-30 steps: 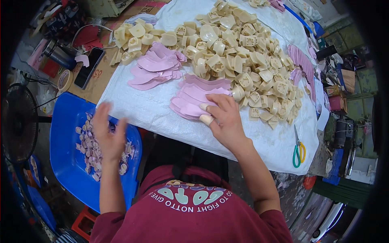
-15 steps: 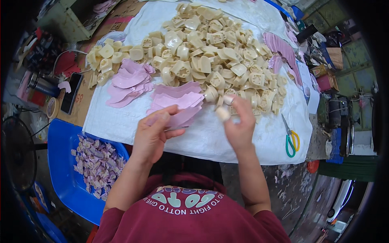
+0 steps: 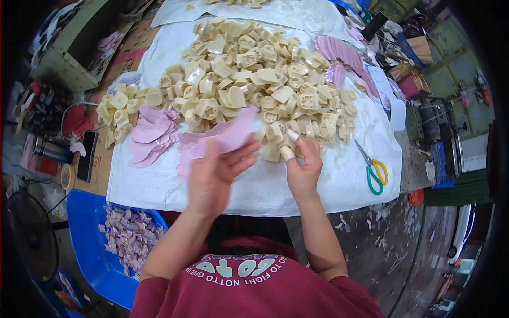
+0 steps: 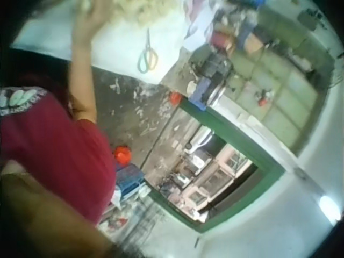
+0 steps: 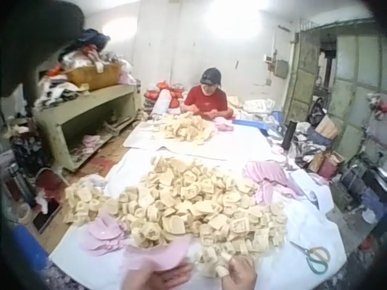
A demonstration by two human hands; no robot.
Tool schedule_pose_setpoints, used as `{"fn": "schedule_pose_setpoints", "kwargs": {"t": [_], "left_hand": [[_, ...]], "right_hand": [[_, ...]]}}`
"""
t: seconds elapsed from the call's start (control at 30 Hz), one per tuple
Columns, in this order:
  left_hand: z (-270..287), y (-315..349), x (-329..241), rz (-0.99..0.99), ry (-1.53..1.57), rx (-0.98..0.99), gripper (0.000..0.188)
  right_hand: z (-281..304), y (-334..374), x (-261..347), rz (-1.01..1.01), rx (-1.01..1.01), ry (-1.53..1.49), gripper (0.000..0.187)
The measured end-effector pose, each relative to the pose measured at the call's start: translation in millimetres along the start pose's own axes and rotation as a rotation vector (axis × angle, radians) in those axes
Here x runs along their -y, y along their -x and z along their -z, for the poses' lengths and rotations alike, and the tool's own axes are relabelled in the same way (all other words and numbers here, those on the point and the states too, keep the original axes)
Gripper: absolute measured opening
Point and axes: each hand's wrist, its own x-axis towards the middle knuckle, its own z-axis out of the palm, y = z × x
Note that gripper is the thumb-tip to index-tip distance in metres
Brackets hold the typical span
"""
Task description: The person repeatedly picks up pink foam pieces and beige plastic clips, inserts the foam into the clips, and places the assembled units into a blue bin. The process is continuous and repetitive, with the person handling items one at a time.
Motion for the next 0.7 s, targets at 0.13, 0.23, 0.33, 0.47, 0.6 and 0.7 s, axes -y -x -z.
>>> {"fn": "schedule_pose_setpoints", "kwargs": {"t": [0.13,0.23,0.33,0.47,0.6,0.7], "left_hand": [[-10,-50,73,-0.062,-0.464,0.122,0.056],[-14,-64,93,-0.084,-0.523,0.148,0.048],[-13,-67,85,-0.083,-0.326,0.077,0.048],[-43,-58,65,-0.074,-0.141,-0.111,0.050],[-26,-67,39,0.123,-0.040,-0.164,0.056],[-10,-75,33,0.015,-0.037,-0.101,0.054]], "right_hand": [[9,17,-14,-0.483,-0.164,-0.464,0.029],[28,7,-11,-0.574,-0.332,-0.738,0.026],[38,-5,-1,-0.609,-0.427,-0.865,0.025],[15,6,35,-0.309,-0.197,-0.505,0.024],[-7,5,62,-0.550,0.098,-0.938,0.028],[11,-2,41,-0.824,0.346,-1.509,0.029]]}}
